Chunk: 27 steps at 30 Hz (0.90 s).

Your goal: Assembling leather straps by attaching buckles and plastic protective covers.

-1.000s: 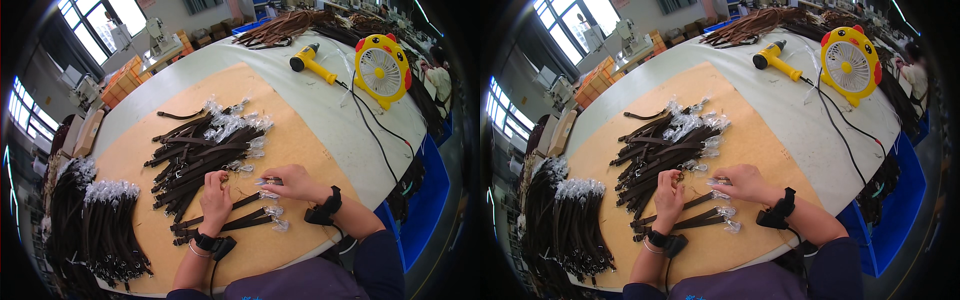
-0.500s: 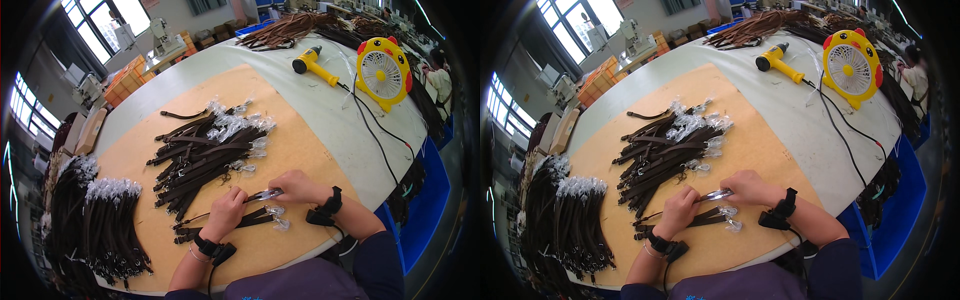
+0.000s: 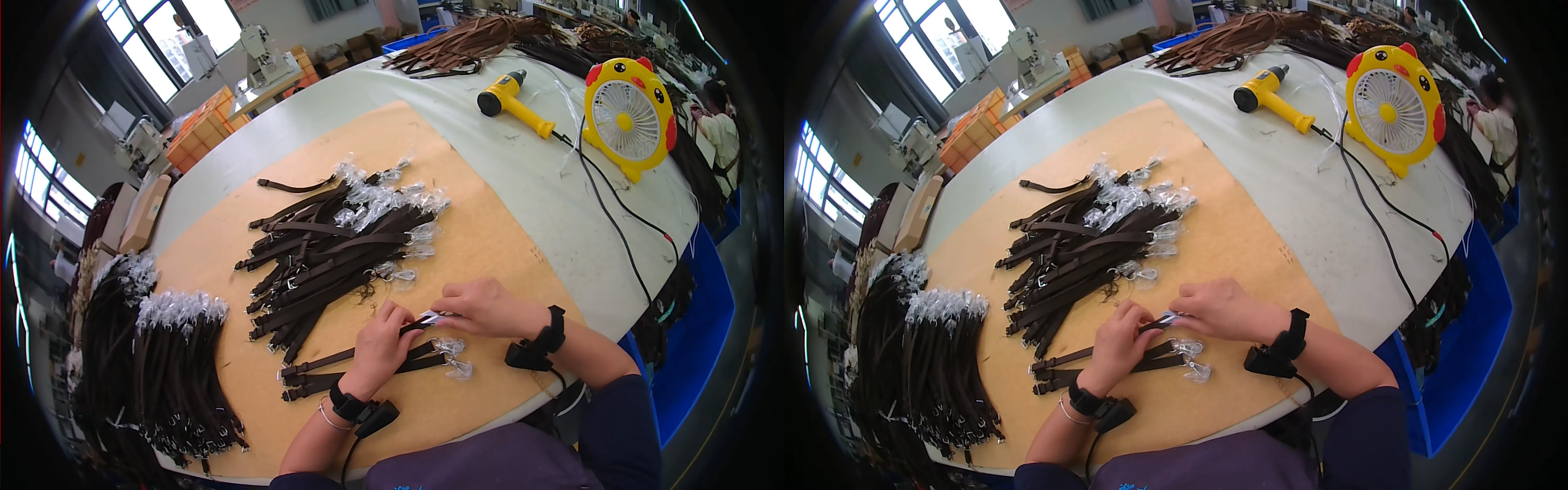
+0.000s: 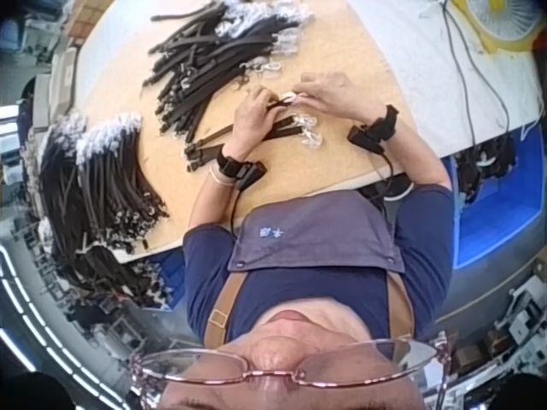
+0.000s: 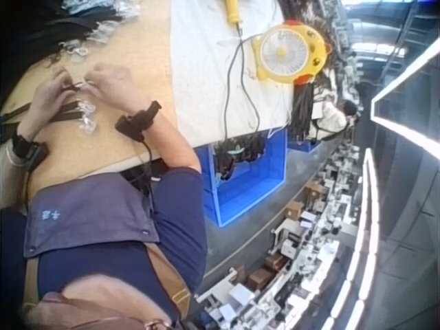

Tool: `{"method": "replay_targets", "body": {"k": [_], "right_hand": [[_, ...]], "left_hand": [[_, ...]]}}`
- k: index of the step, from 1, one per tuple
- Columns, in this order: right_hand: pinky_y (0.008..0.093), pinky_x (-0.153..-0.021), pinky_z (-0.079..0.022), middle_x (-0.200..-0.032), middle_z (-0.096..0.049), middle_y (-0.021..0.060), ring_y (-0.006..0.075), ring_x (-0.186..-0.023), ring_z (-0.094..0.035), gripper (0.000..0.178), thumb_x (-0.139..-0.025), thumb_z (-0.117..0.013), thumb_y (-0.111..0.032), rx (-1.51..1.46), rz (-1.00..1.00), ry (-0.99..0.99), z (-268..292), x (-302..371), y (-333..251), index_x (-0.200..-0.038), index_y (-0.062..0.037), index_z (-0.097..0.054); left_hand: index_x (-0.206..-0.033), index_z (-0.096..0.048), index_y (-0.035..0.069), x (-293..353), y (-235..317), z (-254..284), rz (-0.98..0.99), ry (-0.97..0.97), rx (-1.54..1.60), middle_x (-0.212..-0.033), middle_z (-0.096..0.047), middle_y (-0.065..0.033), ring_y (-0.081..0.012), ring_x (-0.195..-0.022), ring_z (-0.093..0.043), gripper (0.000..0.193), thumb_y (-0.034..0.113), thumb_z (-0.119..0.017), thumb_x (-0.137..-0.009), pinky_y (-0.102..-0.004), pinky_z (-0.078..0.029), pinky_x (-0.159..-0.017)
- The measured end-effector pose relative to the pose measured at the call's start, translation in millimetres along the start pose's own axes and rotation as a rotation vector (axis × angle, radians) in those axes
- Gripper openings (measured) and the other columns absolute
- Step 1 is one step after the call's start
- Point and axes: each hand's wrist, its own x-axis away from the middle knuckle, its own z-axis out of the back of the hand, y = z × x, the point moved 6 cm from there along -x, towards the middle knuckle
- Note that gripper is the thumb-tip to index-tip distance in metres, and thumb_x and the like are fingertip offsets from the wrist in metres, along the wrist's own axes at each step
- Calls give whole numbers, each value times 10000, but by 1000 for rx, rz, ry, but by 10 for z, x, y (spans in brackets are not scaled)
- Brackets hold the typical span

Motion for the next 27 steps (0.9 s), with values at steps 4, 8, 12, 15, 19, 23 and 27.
{"method": "replay_targets", "body": {"k": [4, 8, 12, 15, 19, 23, 27], "right_hand": [[402, -626, -522, -844, -631, 62, 283, -736, -668, 165, -910, -690, -293, 88, 30, 0, -10, 25, -21, -997, -154, -709], [396, -609, -518, -838, -633, 58, 282, -720, -665, 141, -900, -700, -282, 97, 54, 23, 17, 66, 1, -971, -160, -713], [392, -598, -514, -820, -620, 55, 277, -713, -662, 137, -895, -705, -278, 83, 59, 47, 22, 90, -20, -953, -154, -701], [393, -592, -512, -797, -602, 58, 274, -705, -658, 142, -884, -714, -276, 104, 76, 38, -7, 76, -58, -923, -144, -681], [390, -585, -513, -784, -593, 56, 272, -696, -659, 153, -875, -718, -278, 124, 102, 52, -23, 68, -93, -895, -136, -664], [389, -574, -514, -784, -601, 52, 269, -682, -659, 150, -869, -719, -274, 121, 88, 76, -53, 80, -71, -880, -132, -670], [387, -567, -514, -784, -606, 53, 269, -678, -662, 143, -866, -719, -265, 79, 91, 98, -34, 78, -66, -872, -129, -673]], "left_hand": [[-891, -637, 41, -12, -2, -19, -5, 1, 17, -865, -611, -91, -263, -730, -642, 155, 90, -770, -827, -361, -511, -635], [-870, -642, 34, -9, 8, -13, -37, 35, 53, -852, -612, -85, -233, -708, -637, 120, 59, -754, -834, -346, -506, -625], [-901, -657, 26, 5, -85, -40, 125, 37, 229, -816, -629, -84, -201, -682, -628, 86, 38, -727, -852, -317, -496, -620], [-910, -663, 23, 11, -98, -54, 158, 46, 236, -769, -638, -86, -185, -661, -620, 78, 44, -722, -863, -302, -485, -614], [-907, -663, 28, 20, -85, -52, 174, 69, 206, -722, -637, -82, -171, -636, -609, 75, 58, -722, -872, -295, -471, -601], [-905, -663, 35, 25, -80, -50, 181, 64, 202, -720, -637, -76, -171, -637, -612, 71, 67, -720, -876, -300, -470, -600], [-909, -642, 54, 22, -84, -57, 206, 30, 192, -777, -648, -103, -262, -698, -648, 94, 107, -710, -872, -364, -490, -621]]}}
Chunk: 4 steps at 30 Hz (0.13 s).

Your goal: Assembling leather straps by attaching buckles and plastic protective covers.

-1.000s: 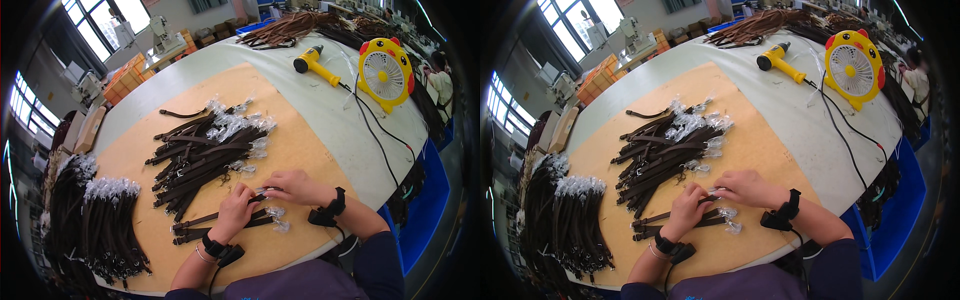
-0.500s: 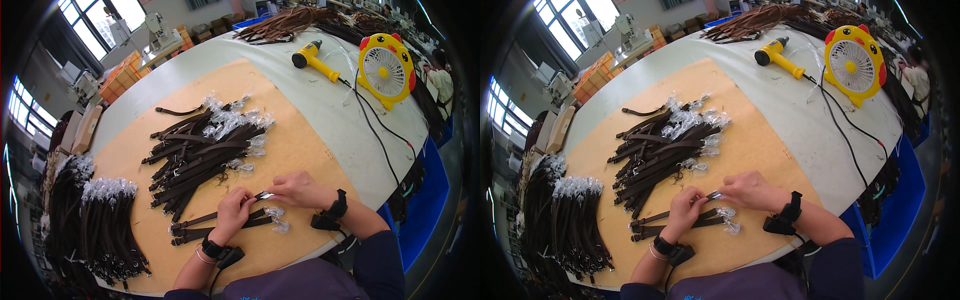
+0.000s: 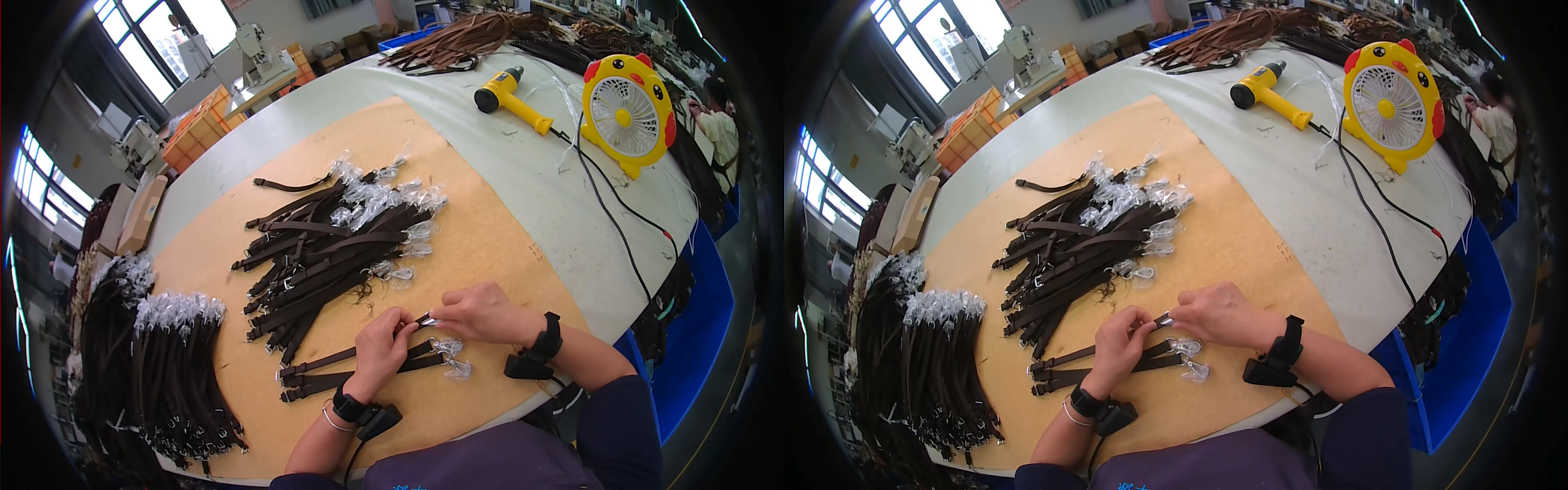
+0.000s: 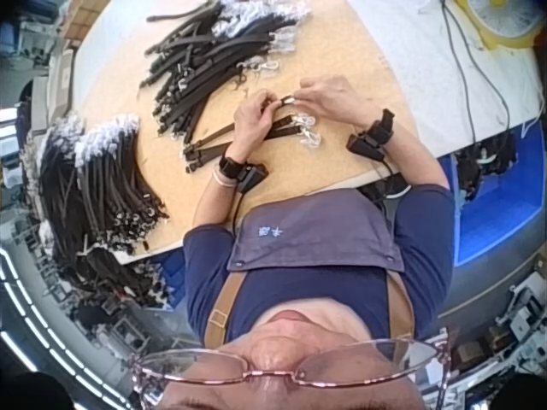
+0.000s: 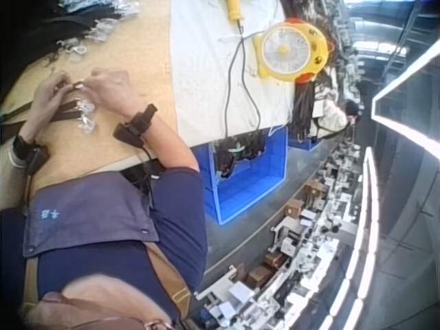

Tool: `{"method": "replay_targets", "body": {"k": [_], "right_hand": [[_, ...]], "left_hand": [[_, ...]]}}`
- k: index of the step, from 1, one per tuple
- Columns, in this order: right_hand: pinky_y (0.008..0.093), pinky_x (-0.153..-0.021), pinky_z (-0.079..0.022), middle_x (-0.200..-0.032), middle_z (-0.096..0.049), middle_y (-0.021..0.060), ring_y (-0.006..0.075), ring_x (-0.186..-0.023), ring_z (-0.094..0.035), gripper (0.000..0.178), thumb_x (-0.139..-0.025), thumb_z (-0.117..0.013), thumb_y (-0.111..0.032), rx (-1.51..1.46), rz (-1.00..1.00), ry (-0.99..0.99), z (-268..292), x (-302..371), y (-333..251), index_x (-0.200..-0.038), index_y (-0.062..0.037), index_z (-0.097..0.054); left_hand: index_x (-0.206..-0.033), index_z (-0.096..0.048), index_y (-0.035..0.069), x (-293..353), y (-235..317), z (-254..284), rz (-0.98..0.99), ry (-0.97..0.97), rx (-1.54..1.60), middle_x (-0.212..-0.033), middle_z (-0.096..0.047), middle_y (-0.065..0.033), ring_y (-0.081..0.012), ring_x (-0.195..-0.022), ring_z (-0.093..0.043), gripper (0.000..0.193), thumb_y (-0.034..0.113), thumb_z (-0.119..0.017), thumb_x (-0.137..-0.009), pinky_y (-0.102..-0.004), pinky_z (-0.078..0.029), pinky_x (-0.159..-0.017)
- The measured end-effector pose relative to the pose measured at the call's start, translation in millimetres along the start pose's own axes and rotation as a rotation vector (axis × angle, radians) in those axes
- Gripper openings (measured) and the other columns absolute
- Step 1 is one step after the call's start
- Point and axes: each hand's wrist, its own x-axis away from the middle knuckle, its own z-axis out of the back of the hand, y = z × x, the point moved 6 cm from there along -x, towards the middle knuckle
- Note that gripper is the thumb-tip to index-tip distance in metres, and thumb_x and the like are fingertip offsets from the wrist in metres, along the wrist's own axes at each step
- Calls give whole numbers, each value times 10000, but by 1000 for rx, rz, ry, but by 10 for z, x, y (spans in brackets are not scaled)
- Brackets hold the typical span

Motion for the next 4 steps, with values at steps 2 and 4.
{"method": "replay_targets", "body": {"k": [2, 4], "right_hand": [[384, -568, -516, -788, -611, 53, 268, -688, -668, 131, -866, -716, -254, 54, -4, -29, -10, -7, -19, -881, -130, -676], [355, -572, -515, -772, -616, 24, 238, -674, -661, 215, -847, -757, -241, 126, 7, -64, -24, -4, -30, -1033, -136, -735]], "left_hand": [[-910, -643, 55, 5, 6, 1, -8, 6, 0, -777, -649, -102, -261, -698, -648, 94, 108, -710, -873, -364, -490, -621], [-907, -663, 43, 8, 14, 4, -33, 31, -17, -743, -661, -87, -184, -663, -637, 74, 91, -715, -885, -321, -476, -603]]}}
